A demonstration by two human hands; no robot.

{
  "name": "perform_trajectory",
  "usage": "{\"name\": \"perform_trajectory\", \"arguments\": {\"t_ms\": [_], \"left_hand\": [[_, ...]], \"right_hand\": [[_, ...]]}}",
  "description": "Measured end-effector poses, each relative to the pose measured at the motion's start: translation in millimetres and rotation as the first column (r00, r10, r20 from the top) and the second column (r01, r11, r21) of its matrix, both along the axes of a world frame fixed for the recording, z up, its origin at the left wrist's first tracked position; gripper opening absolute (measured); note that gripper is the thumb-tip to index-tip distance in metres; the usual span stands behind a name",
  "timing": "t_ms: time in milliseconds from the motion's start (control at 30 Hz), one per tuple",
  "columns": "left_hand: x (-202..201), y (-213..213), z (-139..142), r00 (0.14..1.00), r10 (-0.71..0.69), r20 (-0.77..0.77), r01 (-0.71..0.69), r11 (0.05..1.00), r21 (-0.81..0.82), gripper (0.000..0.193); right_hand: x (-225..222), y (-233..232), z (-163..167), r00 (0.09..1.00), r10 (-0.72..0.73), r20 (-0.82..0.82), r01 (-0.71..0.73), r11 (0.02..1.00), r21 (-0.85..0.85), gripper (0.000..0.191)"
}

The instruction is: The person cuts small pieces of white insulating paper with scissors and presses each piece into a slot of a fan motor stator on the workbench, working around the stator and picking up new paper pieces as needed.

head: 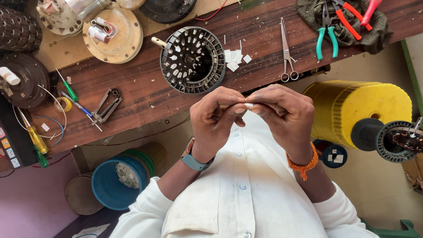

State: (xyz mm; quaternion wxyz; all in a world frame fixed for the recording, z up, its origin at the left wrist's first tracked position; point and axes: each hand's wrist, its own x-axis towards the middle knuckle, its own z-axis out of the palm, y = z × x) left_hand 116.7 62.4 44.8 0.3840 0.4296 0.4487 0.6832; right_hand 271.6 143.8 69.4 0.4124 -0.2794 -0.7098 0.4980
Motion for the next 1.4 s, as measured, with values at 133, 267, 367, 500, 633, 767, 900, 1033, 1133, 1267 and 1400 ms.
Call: {"name": "perform_trajectory", "arguments": {"t_ms": [133, 267, 367, 500, 633, 767, 900, 1033, 1133, 1267, 1400], "left_hand": [[0.3, 0.1, -3.6, 0.998, 0.051, -0.048, -0.049, 0.998, 0.044, 0.008], [2.3, 1.0, -5.9, 0.990, 0.091, -0.103, -0.083, 0.994, 0.076, 0.010], [1.6, 2.0, -4.2, 0.981, 0.124, -0.152, -0.110, 0.989, 0.099, 0.012], [-0.1, 4.9, 1.3, 0.973, 0.130, -0.192, -0.110, 0.988, 0.111, 0.011], [-1.6, 7.6, 6.4, 0.967, 0.133, -0.217, -0.118, 0.990, 0.081, 0.009], [-3.9, 10.5, 9.0, 0.959, 0.139, -0.248, -0.127, 0.990, 0.063, 0.010], [-5.1, 14.0, 11.3, 0.937, 0.183, -0.298, -0.148, 0.980, 0.135, 0.008], [-7.5, 17.5, 14.0, 0.970, 0.095, -0.225, -0.082, 0.994, 0.066, 0.013], [-8.2, 18.6, 14.2, 0.998, -0.001, 0.056, 0.005, 0.998, -0.067, 0.015], [-8.6, 16.7, 9.8, 0.992, -0.024, 0.123, 0.033, 0.997, -0.072, 0.012], [-9.0, 17.1, 2.2, 0.975, -0.031, 0.222, 0.033, 0.999, -0.006, 0.011]], "right_hand": [[3.4, -6.6, 5.9, 0.996, 0.071, -0.063, -0.082, 0.976, -0.204, 0.017], [-4.5, -13.5, 9.2, 0.999, -0.026, -0.033, 0.018, 0.975, -0.220, 0.013], [-10.2, -18.2, 12.3, 0.994, -0.105, 0.003, 0.103, 0.966, -0.237, 0.014], [-13.9, -19.7, 15.7, 0.987, -0.153, 0.049, 0.158, 0.978, -0.137, 0.013], [-20.6, -19.8, 15.0, 0.982, -0.185, 0.035, 0.188, 0.971, -0.149, 0.014], [-30.2, -21.3, 9.0, 0.969, -0.242, 0.056, 0.246, 0.966, -0.075, 0.015], [-36.4, -25.9, 1.1, 0.965, -0.263, 0.023, 0.264, 0.964, -0.026, 0.014], [-39.1, -24.3, -6.1, 0.959, -0.264, -0.100, 0.242, 0.951, -0.192, 0.011], [-38.3, -19.4, -9.4, 0.949, -0.272, -0.162, 0.247, 0.956, -0.158, 0.012], [-34.7, -16.6, -12.0, 0.964, -0.234, -0.124, 0.235, 0.972, -0.009, 0.013], [-33.1, -13.2, -14.5, 0.985, -0.132, -0.113, 0.124, 0.989, -0.080, 0.021]]}}
